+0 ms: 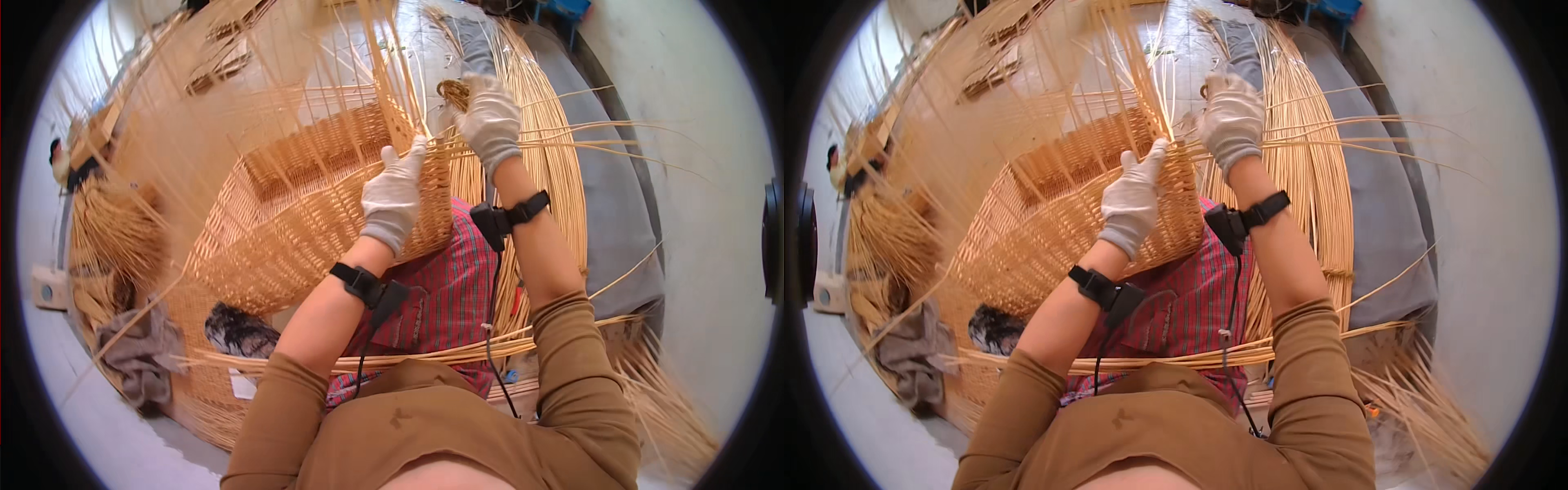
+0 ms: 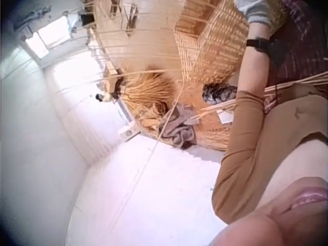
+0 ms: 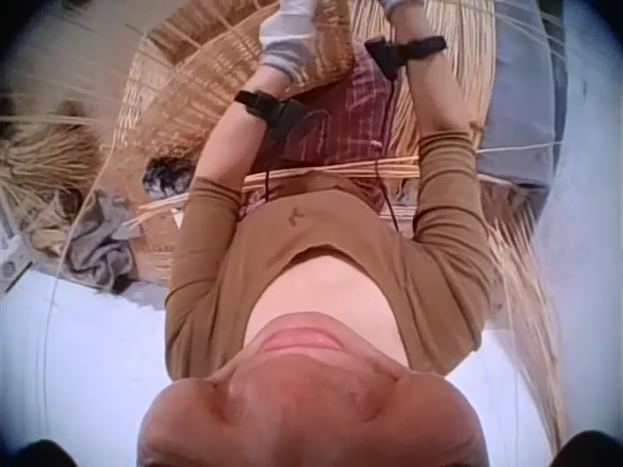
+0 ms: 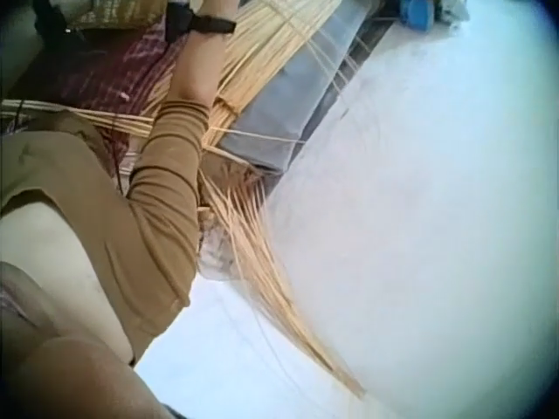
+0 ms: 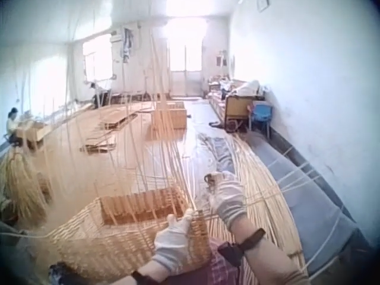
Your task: The recorder is weaving a large rectangular wicker or straw basket, inserting vertical supports and weaving horizontal strands.
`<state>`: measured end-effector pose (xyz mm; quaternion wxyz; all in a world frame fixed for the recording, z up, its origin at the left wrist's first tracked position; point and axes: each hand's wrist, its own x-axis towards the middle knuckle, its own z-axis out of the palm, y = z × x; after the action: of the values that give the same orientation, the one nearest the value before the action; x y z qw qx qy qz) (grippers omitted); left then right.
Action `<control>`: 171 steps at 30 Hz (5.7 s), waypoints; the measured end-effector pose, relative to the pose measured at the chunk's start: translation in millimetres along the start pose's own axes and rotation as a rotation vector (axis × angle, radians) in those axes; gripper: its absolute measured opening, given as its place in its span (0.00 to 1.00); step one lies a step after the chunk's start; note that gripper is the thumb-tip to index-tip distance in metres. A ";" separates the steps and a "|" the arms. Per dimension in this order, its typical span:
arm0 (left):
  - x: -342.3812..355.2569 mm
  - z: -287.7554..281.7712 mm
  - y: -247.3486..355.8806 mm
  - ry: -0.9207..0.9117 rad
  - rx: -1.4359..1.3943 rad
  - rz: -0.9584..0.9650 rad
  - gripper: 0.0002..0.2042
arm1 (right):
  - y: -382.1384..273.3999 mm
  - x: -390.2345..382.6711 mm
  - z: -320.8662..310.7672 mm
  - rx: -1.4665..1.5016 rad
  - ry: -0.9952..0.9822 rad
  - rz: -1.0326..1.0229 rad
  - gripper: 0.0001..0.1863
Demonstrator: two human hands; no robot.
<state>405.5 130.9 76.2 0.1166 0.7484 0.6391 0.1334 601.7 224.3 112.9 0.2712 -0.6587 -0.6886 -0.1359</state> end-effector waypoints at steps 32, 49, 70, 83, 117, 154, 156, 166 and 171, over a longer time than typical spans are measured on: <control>-37.5 -12.9 -26.1 0.417 -0.198 0.474 0.31 | 22.6 -61.8 18.1 0.025 0.150 -0.005 0.11; -230.6 -49.6 -374.1 1.060 -0.380 -0.461 0.21 | -443.8 -152.3 -45.8 1.173 -0.209 -0.869 0.27; -253.2 -80.3 -452.8 0.608 -0.405 -0.138 0.13 | -638.6 -157.2 0.9 1.680 -0.774 -0.741 0.16; -160.2 -111.1 -479.9 0.065 -0.884 -0.255 0.17 | -435.8 -129.5 26.8 1.728 -0.637 -0.103 0.18; -155.1 -68.7 -220.8 0.332 0.003 -0.198 0.41 | -326.9 -50.0 45.8 0.653 -0.003 -0.467 0.29; -39.8 -10.3 -52.5 0.162 -0.017 -0.055 0.44 | -109.7 12.9 -23.0 0.956 -0.059 -0.074 0.28; -36.4 -17.9 -52.4 0.089 -0.008 -0.048 0.43 | -52.7 -15.2 -26.2 1.065 -0.014 0.044 0.21; -36.1 -25.8 -30.9 0.515 -0.209 0.104 0.26 | -3.1 -115.9 -76.3 0.981 -0.092 0.329 0.16; 11.3 -7.2 -27.6 0.240 -0.390 0.104 0.25 | -38.0 -158.9 -5.7 0.944 -0.718 0.278 0.15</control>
<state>379.1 146.4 74.0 0.1752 0.7223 0.5711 0.3485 563.2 85.1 36.2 0.3000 -0.5557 -0.6305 0.4514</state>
